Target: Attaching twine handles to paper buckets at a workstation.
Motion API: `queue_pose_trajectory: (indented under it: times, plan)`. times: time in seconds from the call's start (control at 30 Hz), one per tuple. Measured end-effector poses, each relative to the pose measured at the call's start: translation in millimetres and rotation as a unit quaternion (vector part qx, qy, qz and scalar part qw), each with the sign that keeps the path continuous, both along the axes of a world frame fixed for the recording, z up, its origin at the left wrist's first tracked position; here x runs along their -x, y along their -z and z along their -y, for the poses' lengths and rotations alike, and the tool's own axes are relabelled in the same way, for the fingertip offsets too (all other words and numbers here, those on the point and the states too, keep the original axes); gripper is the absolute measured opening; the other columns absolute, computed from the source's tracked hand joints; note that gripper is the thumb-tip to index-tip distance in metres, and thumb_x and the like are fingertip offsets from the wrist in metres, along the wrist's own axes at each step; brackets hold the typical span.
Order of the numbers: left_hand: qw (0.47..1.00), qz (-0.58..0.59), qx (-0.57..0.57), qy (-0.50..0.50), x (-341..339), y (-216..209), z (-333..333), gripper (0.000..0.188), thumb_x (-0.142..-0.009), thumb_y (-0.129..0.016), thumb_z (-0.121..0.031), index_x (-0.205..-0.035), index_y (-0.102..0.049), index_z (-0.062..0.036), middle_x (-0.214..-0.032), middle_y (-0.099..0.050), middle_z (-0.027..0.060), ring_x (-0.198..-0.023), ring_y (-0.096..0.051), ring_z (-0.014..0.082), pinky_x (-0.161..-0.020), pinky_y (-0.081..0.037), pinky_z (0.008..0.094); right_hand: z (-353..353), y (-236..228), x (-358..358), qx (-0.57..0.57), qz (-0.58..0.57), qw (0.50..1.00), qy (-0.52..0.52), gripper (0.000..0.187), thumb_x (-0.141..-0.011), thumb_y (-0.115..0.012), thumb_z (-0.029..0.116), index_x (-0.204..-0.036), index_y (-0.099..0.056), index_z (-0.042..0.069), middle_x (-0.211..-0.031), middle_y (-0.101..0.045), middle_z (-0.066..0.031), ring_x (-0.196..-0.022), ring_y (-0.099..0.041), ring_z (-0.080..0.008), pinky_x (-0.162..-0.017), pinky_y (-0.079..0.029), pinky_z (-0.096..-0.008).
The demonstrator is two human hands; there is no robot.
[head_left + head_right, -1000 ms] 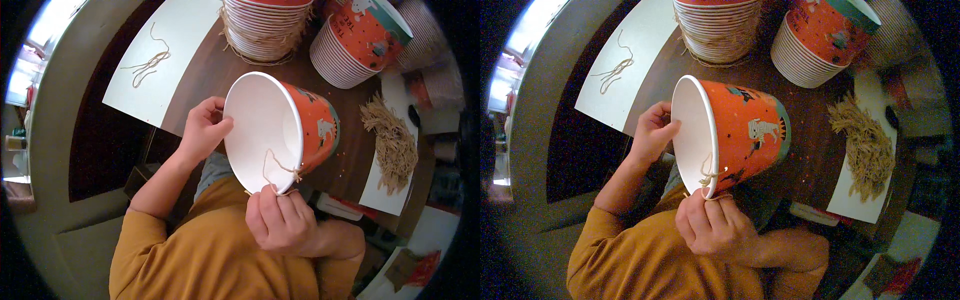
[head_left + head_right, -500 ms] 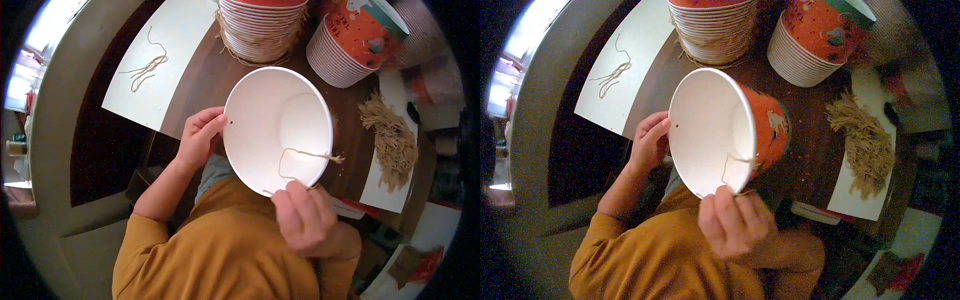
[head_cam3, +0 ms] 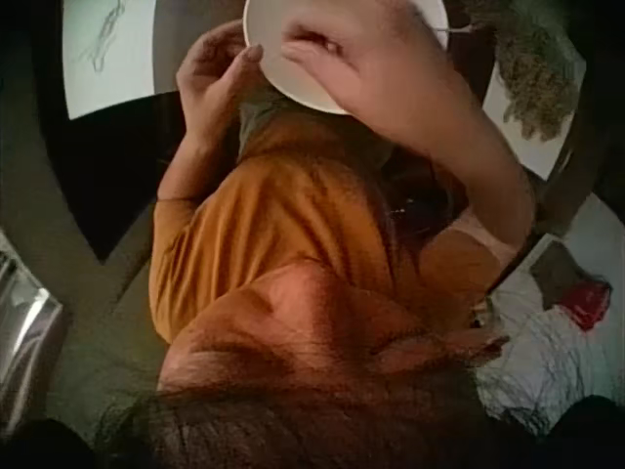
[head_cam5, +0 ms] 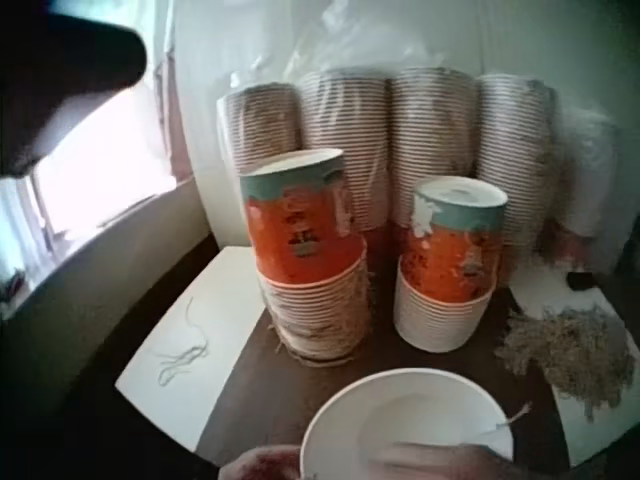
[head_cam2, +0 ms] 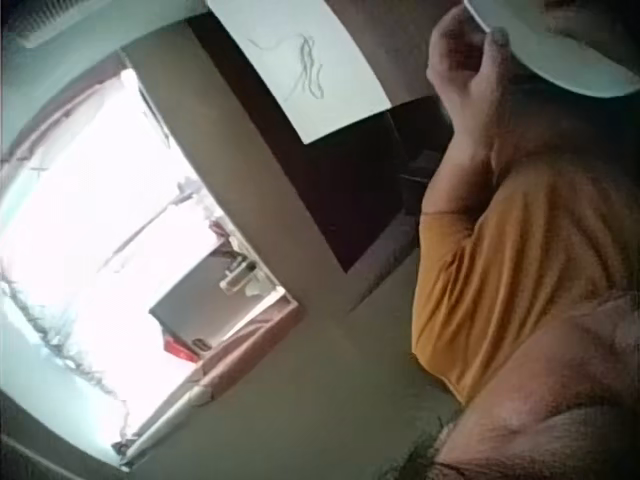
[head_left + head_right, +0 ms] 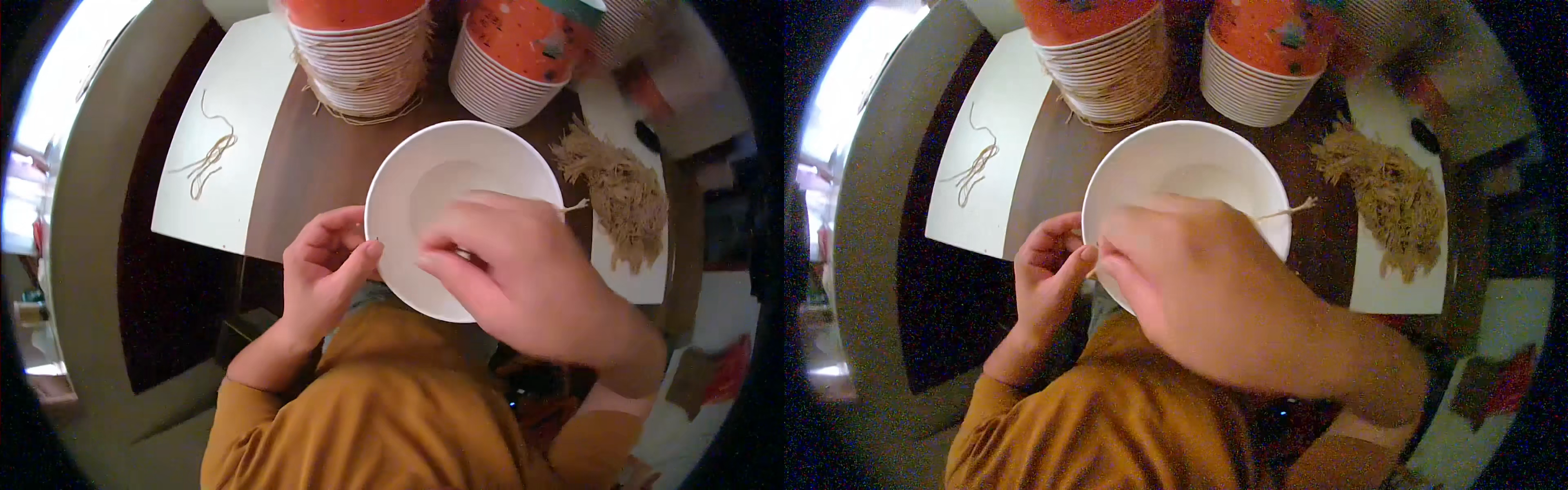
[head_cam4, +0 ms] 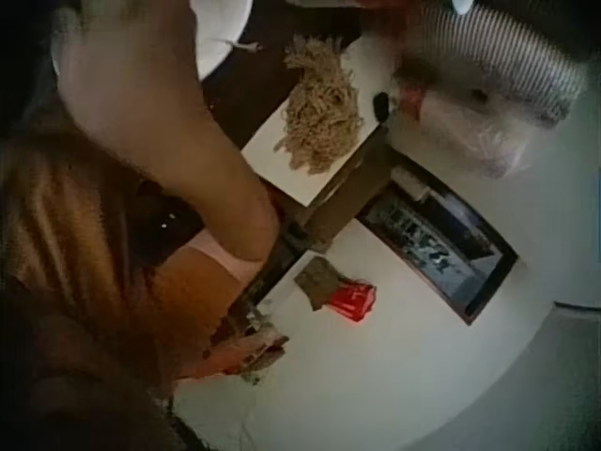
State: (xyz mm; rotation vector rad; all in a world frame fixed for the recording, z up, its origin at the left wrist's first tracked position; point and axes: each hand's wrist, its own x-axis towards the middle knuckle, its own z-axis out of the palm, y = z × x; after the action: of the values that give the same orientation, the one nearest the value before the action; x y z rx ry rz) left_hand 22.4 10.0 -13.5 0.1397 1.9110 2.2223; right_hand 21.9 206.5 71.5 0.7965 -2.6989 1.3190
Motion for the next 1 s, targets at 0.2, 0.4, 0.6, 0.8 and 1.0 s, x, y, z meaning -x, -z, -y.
queue_pose_trajectory:
  times: [0.2, 0.4, 0.6, 0.8, 1.0]
  plan:
    - [0.999, -0.003, -0.034, -0.022, -5, 9, -2, 0.03, -0.088, -0.058, -0.003, -0.116, -0.05, 0.0049, -0.088, -0.062, 0.0064, -0.078, -0.06, 0.0105, -0.068, -0.053, 0.0242, 7, 45, 20, 0.033, 0.207, 0.976, 0.064, 0.011, -0.076, -0.059, 0.01, -0.072, -0.062, 0.001, -0.071, -0.062, -0.0187, -0.071, -0.062, -0.0351, -0.066, -0.049, -0.0429]
    - [0.998, 0.011, -0.045, -0.036, -2, 9, -8, 0.031, -0.09, -0.057, -0.006, -0.118, -0.049, 0.0045, -0.086, -0.061, 0.0051, -0.076, -0.058, 0.0092, -0.069, -0.052, 0.023, 6, 47, 28, 0.041, 0.246, 0.966, 0.07, 0.013, -0.08, -0.058, 0.01, -0.078, -0.062, -0.002, -0.069, -0.063, -0.0132, -0.063, -0.062, -0.0204, -0.06, -0.048, -0.0329]
    - [0.998, 0.01, -0.054, -0.025, 1, 11, -6, 0.032, -0.09, -0.057, -0.007, -0.119, -0.049, 0.0037, -0.087, -0.06, 0.0042, -0.075, -0.057, 0.0082, -0.067, -0.05, 0.0216, 11, 52, 32, 0.023, 0.233, 0.969, 0.082, 0.012, -0.079, -0.058, 0.009, -0.077, -0.062, -0.002, -0.069, -0.064, -0.0136, -0.063, -0.062, -0.021, -0.06, -0.048, -0.0334]
    - [0.998, 0.012, -0.052, -0.024, 2, 12, -5, 0.032, -0.09, -0.058, -0.006, -0.119, -0.049, 0.0031, -0.088, -0.06, 0.0035, -0.076, -0.057, 0.0078, -0.067, -0.048, 0.0204, 12, 51, 34, 0.019, 0.222, 0.972, 0.08, 0.012, -0.078, -0.058, 0.009, -0.076, -0.062, -0.002, -0.069, -0.064, -0.0142, -0.063, -0.062, -0.0218, -0.06, -0.049, -0.0337]
    - [0.997, 0.021, -0.066, -0.028, 3, 12, -7, 0.032, -0.09, -0.058, -0.005, -0.119, -0.049, 0.0029, -0.086, -0.059, 0.0029, -0.076, -0.056, 0.007, -0.068, -0.047, 0.0189, 13, 54, 34, 0.014, 0.206, 0.975, 0.085, 0.012, -0.078, -0.058, 0.009, -0.074, -0.061, -0.002, -0.068, -0.063, -0.0147, -0.062, -0.063, -0.0229, -0.059, -0.049, -0.0337]
